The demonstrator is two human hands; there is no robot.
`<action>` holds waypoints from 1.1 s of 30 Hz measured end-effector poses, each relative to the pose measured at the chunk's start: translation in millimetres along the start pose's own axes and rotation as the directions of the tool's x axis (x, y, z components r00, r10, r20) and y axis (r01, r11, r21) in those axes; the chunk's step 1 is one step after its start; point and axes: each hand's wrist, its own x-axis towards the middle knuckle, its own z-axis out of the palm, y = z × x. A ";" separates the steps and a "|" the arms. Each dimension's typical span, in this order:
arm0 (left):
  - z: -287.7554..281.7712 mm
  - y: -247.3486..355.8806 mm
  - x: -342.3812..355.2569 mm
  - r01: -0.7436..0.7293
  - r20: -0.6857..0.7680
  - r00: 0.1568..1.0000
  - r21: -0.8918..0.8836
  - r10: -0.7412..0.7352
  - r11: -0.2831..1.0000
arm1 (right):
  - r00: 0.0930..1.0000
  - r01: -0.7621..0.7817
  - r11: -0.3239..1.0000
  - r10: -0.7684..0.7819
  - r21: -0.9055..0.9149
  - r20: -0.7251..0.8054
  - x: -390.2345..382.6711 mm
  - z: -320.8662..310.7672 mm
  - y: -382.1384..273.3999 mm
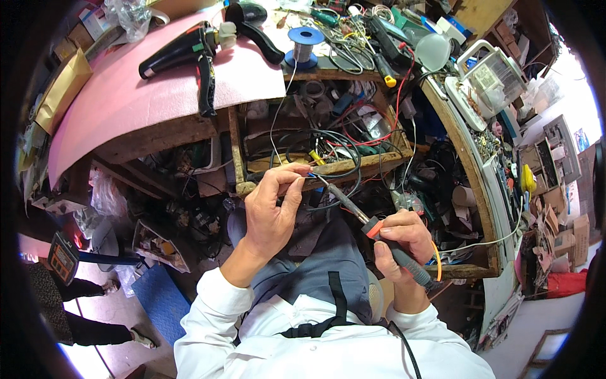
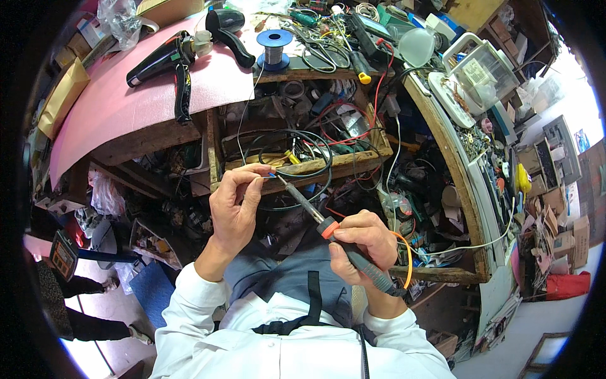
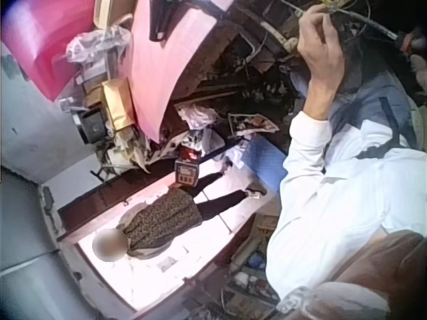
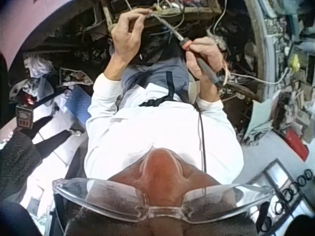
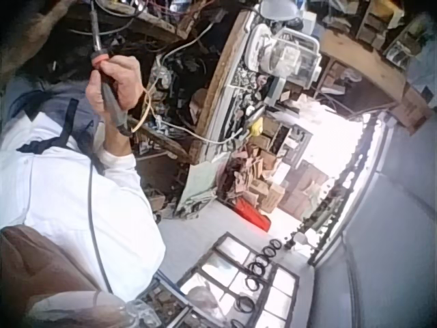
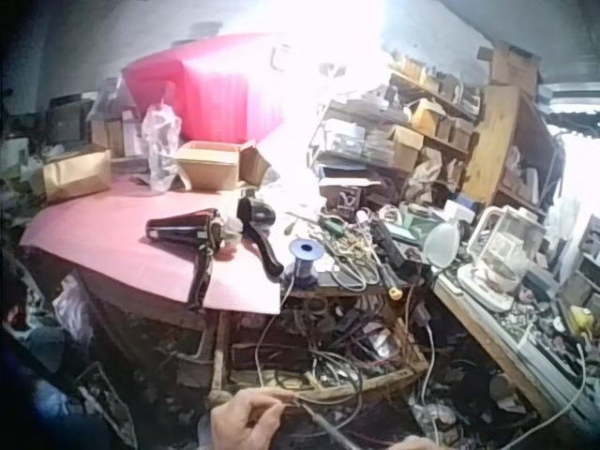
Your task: The person uses a soldering iron to join wires to a small motor assembly. They hold the wires in one hand and apply the soldering iron with the other, melting solder onto the connection points.
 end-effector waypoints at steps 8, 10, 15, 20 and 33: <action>-0.8 1.8 1.1 0.014 0.031 0.999 0.010 -0.014 1.000 | 0.995 0.097 0.994 -0.097 -0.048 0.004 4.4 3.4 -0.7; 0.6 0.1 2.1 -0.012 0.006 1.000 0.007 0.012 1.000 | 0.995 0.104 0.993 -0.104 -0.063 -0.002 3.0 4.9 -0.1; 0.2 -0.7 0.9 0.014 0.019 1.000 -0.012 -0.014 1.000 | 0.993 0.120 0.986 -0.118 -0.114 0.030 2.6 5.1 -2.4; 0.4 -3.2 0.0 0.015 0.024 1.000 -0.021 -0.014 1.000 | 0.990 0.132 0.980 -0.123 -0.146 0.073 1.7 3.4 -5.2; -0.5 -1.1 1.4 0.002 0.033 0.999 -0.011 -0.002 1.000 | 0.992 0.117 0.981 -0.107 -0.153 0.074 2.4 3.7 -7.5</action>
